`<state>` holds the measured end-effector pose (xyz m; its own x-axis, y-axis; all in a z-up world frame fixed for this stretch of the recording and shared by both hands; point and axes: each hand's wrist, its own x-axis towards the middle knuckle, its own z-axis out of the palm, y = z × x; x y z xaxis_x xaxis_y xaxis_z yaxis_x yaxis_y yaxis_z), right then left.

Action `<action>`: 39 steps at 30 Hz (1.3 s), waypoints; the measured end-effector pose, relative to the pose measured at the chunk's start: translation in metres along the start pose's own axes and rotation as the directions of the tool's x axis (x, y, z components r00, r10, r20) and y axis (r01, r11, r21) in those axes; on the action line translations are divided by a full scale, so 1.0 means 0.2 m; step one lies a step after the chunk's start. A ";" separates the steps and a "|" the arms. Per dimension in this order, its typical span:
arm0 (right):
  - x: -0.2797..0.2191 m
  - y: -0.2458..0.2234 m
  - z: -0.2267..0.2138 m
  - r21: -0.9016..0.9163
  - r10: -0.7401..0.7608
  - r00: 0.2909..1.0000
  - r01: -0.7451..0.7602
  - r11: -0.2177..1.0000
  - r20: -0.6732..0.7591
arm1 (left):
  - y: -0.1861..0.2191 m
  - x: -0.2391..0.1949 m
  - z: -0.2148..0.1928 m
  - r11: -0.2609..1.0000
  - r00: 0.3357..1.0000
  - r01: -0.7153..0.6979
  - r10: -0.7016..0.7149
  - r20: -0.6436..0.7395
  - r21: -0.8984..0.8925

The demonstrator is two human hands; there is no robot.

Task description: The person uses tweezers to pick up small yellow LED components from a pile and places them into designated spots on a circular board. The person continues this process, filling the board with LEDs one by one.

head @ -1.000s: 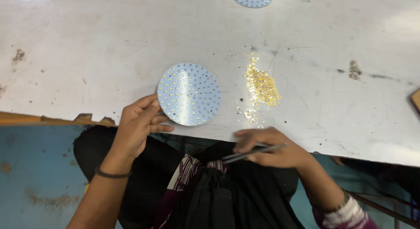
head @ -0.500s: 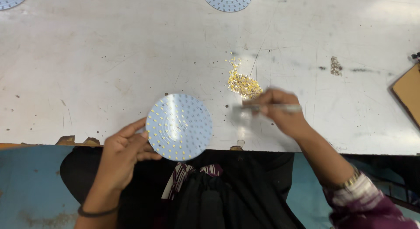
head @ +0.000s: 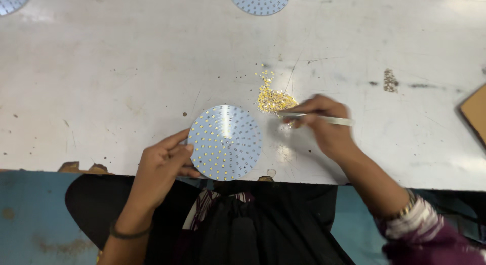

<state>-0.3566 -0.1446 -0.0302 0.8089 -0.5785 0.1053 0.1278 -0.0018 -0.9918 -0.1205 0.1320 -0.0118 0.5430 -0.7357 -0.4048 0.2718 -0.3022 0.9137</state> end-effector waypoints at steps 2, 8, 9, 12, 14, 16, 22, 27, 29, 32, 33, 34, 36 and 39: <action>-0.08 -0.02 -0.03 0.122 -0.084 0.980 0.107 0.987 -0.180 | 0.04 0.06 -0.02 0.991 0.998 0.038 -0.043 0.038 0.130; -0.16 -0.03 -0.03 0.210 -0.047 0.878 0.166 0.964 -0.476 | 0.28 0.36 -0.14 0.918 0.973 0.108 -0.176 0.147 0.381; -0.14 -0.02 -0.03 0.191 -0.045 0.868 0.159 0.969 -0.494 | 0.34 0.40 -0.15 0.842 0.980 0.076 -0.162 0.116 0.533; -0.11 0.01 -0.01 0.139 0.033 0.891 0.034 0.990 -0.452 | 0.51 0.51 -0.09 0.540 0.998 -0.054 0.010 0.058 0.840; -0.12 0.02 0.05 -0.083 0.001 0.924 -0.036 0.996 -0.382 | 0.60 0.62 -0.02 0.605 0.924 -0.365 0.142 0.355 0.708; -0.17 0.03 0.12 -0.172 -0.014 0.956 -0.038 0.984 -0.295 | 0.63 0.72 0.06 0.750 0.848 -0.398 0.081 0.524 0.528; -0.37 0.07 0.10 0.032 -0.120 0.908 0.145 0.989 -0.401 | 0.52 0.88 0.19 0.820 0.760 -0.294 -0.110 0.640 0.491; -0.41 0.14 0.05 0.011 -0.145 0.880 0.168 0.986 -0.452 | 0.48 0.85 0.17 0.849 0.593 -0.344 -0.135 0.794 0.402; -0.44 0.12 0.09 -0.073 -0.156 0.878 0.138 0.988 -0.452 | 0.47 0.87 0.15 0.868 0.540 -0.351 -0.119 0.833 0.351; -0.48 0.08 0.10 -0.226 -0.197 0.879 0.106 0.968 -0.434 | 0.43 0.93 0.12 0.894 0.499 -0.338 -0.094 0.862 0.293; -0.48 0.08 0.10 -0.241 -0.182 0.876 0.078 0.967 -0.447 | 0.41 0.94 0.10 0.887 0.516 -0.330 -0.117 0.848 0.323; -0.47 0.07 0.09 -0.256 -0.167 0.873 0.050 0.965 -0.458 | 0.40 0.95 0.09 0.879 0.534 -0.320 -0.140 0.834 0.353; -0.45 0.05 0.05 -0.185 -0.080 0.882 -0.009 0.983 -0.464 | 0.39 0.95 0.07 0.890 0.513 -0.306 -0.145 0.846 0.338; -0.41 -0.01 -0.01 0.064 0.041 0.992 -0.034 0.997 -0.117 | 0.43 0.94 0.09 0.914 0.460 -0.267 -0.157 0.874 0.305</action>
<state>-0.4243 -0.0980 -0.0371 0.7407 -0.6696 0.0551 0.1367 0.0699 -0.9882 -0.0091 -0.0435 -0.0097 -0.4875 -0.8206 -0.2982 -0.1390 -0.2642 0.9544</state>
